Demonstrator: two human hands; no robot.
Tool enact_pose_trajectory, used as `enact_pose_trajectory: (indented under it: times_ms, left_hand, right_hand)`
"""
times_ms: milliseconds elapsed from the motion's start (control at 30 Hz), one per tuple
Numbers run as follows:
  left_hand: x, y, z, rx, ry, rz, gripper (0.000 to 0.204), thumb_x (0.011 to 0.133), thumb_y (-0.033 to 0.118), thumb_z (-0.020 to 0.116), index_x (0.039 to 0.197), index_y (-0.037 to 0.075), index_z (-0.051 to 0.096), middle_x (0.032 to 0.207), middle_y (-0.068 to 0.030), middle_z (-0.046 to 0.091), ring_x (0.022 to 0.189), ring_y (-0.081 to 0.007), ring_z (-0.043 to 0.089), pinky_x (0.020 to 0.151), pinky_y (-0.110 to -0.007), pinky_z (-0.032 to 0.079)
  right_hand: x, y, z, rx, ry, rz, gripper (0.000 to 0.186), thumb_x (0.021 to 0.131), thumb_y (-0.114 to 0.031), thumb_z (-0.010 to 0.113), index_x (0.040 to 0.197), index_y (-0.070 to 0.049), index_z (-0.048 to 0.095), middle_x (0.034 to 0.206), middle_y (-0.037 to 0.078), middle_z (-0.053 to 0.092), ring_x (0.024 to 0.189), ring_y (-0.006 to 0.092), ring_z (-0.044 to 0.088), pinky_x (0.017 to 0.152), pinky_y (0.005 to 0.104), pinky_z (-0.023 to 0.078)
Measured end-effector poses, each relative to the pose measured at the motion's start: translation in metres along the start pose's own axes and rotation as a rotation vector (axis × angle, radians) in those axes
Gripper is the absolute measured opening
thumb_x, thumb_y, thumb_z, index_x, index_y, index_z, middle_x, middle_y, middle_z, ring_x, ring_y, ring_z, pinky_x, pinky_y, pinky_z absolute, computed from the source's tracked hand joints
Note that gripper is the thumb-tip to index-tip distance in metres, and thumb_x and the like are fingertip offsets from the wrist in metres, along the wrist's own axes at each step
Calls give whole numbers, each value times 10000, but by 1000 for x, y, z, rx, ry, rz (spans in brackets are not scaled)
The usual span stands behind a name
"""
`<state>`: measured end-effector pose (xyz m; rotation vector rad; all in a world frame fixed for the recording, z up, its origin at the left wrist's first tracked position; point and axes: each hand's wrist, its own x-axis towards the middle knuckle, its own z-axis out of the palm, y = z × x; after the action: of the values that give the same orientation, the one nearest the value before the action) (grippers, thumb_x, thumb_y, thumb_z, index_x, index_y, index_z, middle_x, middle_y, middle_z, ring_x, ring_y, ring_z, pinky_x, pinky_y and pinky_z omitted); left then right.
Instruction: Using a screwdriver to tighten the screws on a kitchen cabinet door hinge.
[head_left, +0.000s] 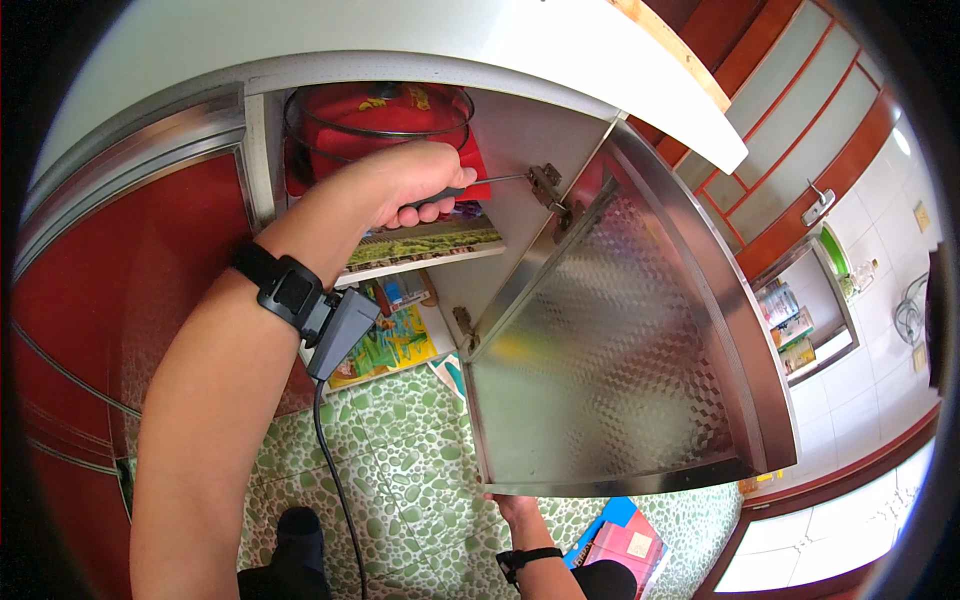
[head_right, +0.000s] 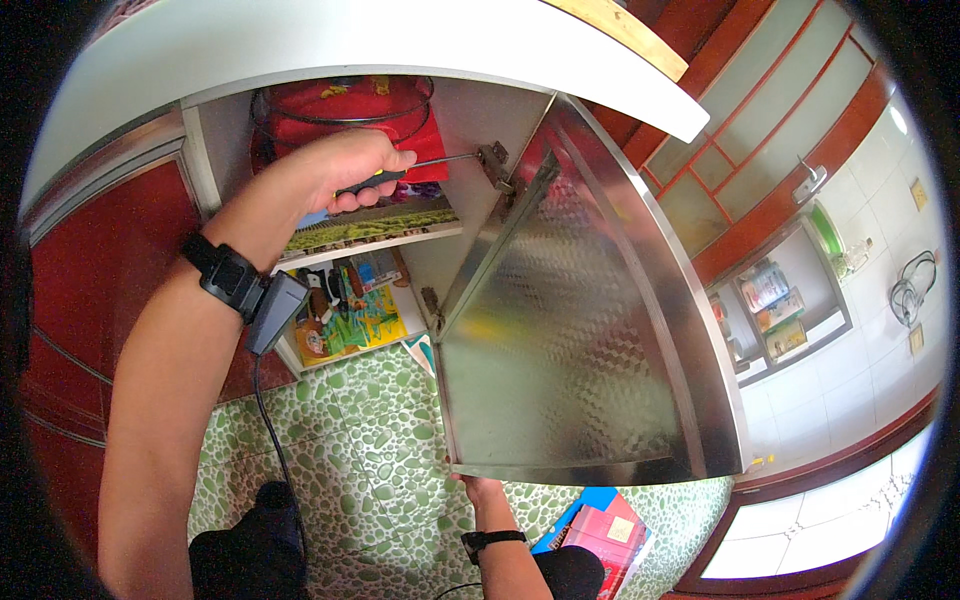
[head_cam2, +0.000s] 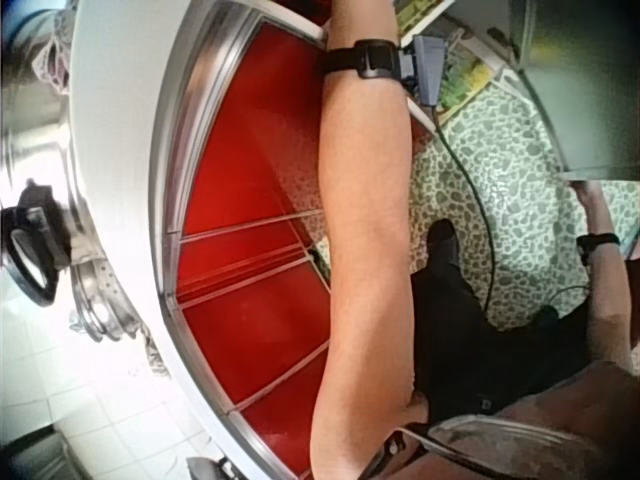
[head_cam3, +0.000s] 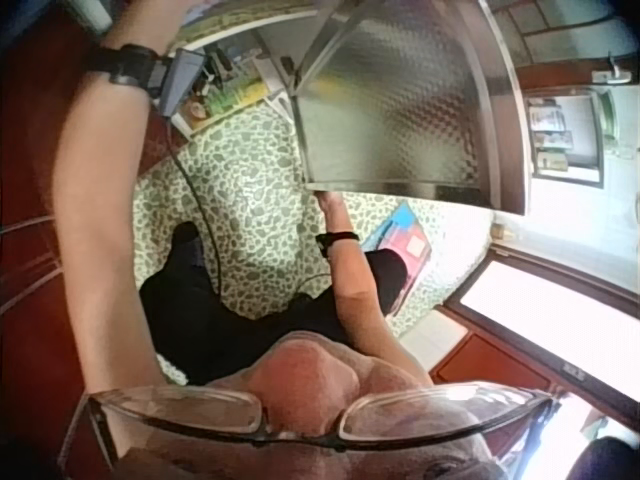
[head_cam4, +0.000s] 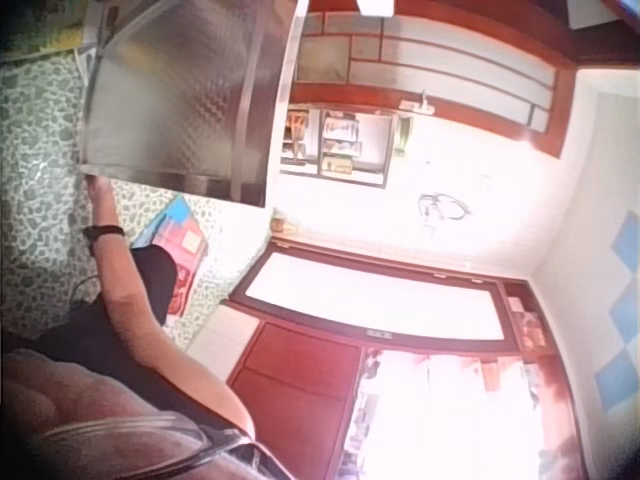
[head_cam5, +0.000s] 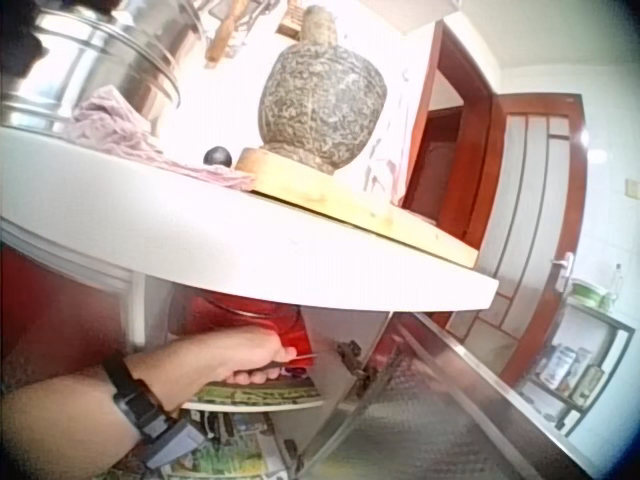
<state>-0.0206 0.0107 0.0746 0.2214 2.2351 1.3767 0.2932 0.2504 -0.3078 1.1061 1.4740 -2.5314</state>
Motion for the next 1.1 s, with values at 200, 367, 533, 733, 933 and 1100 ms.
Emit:
enact_pose_trajectory:
  times_ms: [200,367,533,733,933,1100]
  left_hand:
    - [-5,4,3,12,-14,19,271,962,372,528,900,108,537,753,-9,522,517,-103,354,466,-296,276]
    - [8,-8,3,-30,46,56,380,937,464,578,833,99,554,585,1,480,459,-97,356,446,-292,265]
    - [9,-6,2,10,8,27,398,934,475,573,809,98,553,574,5,468,451,-103,357,441,-292,254]
    - [8,-14,4,62,10,88,406,932,475,548,761,106,547,558,29,449,424,-87,332,434,-281,246]
    - [-2,-41,15,-81,190,215,445,935,511,545,854,74,568,581,31,462,446,-79,336,446,-264,264]
    - [-28,-113,69,-518,248,497,472,883,530,631,802,66,598,529,38,432,419,-89,354,420,-280,261]
  right_hand:
    - [15,12,-21,10,-26,-77,342,939,-290,565,1168,-36,559,968,155,642,762,332,674,460,350,489]
    - [8,6,-9,44,-19,-55,316,947,-277,544,1149,-35,563,948,158,643,751,328,676,473,356,506]
    - [6,4,-14,-12,-7,-59,267,961,-282,517,1139,-95,585,931,94,664,731,247,669,473,290,453]
    - [15,7,-18,-95,-9,-24,299,953,-291,524,1136,-61,578,942,130,652,751,289,672,453,314,476]
    - [1,-9,11,28,-105,-17,324,960,-336,524,1167,-90,568,973,103,645,763,283,664,466,303,470]
    - [-1,-8,-13,-6,-74,-44,363,953,-378,525,1185,-101,561,1017,101,636,830,314,658,534,339,507]
